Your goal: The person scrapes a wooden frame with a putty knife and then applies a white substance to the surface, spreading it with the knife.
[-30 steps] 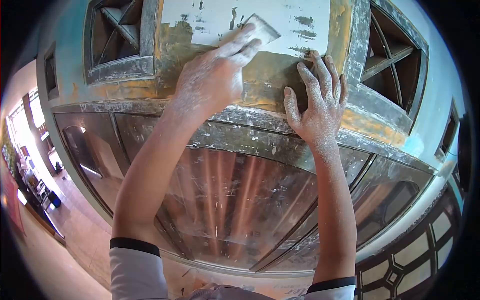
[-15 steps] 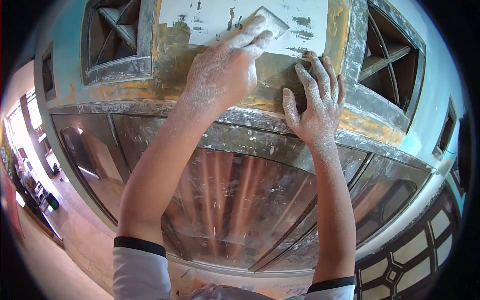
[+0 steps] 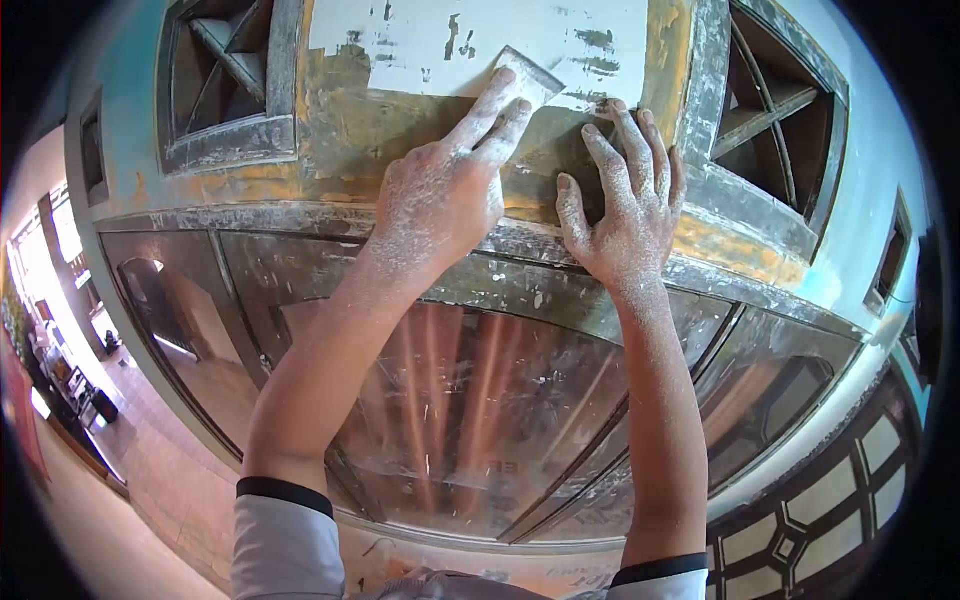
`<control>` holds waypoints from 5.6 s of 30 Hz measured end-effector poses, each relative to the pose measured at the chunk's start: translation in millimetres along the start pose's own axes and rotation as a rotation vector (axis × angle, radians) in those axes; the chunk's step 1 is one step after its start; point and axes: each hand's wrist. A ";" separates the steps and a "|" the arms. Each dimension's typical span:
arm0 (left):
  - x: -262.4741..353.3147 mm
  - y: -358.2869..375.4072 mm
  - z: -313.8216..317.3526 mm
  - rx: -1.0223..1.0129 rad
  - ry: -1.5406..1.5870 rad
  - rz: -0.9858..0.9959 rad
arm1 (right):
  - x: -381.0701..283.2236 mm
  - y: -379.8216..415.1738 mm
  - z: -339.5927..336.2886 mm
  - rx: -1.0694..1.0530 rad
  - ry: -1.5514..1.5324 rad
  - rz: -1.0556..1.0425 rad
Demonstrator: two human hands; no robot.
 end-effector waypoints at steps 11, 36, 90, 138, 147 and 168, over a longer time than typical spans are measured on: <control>1.6 10.0 -0.2 0.015 0.017 0.002 | 1.6 0.1 1.2 -0.010 -0.011 -0.002; 117.8 10.0 58.5 0.206 1.168 0.218 | -31.4 80.8 -70.0 -0.203 -1.247 0.632; -97.1 -31.2 -31.7 0.271 -0.125 0.227 | -42.5 -6.2 -38.8 -0.256 -0.286 0.391; -111.3 -69.0 -47.4 0.296 -0.302 0.101 | -8.5 -109.8 -48.0 -0.250 -0.075 0.397; -113.6 -70.8 -44.8 0.336 -0.207 0.156 | 7.3 -117.4 -50.4 -0.234 -0.110 0.408; -109.0 -61.8 -46.8 0.359 -0.150 0.146 | -9.0 -110.0 -42.2 -0.226 -0.064 0.479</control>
Point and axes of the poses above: each hand's wrist, its own y-axis away from the middle knuckle, its own z-axis out of the palm, x = y × z, and after that the axes turned 15 degrees about -x, right-handed
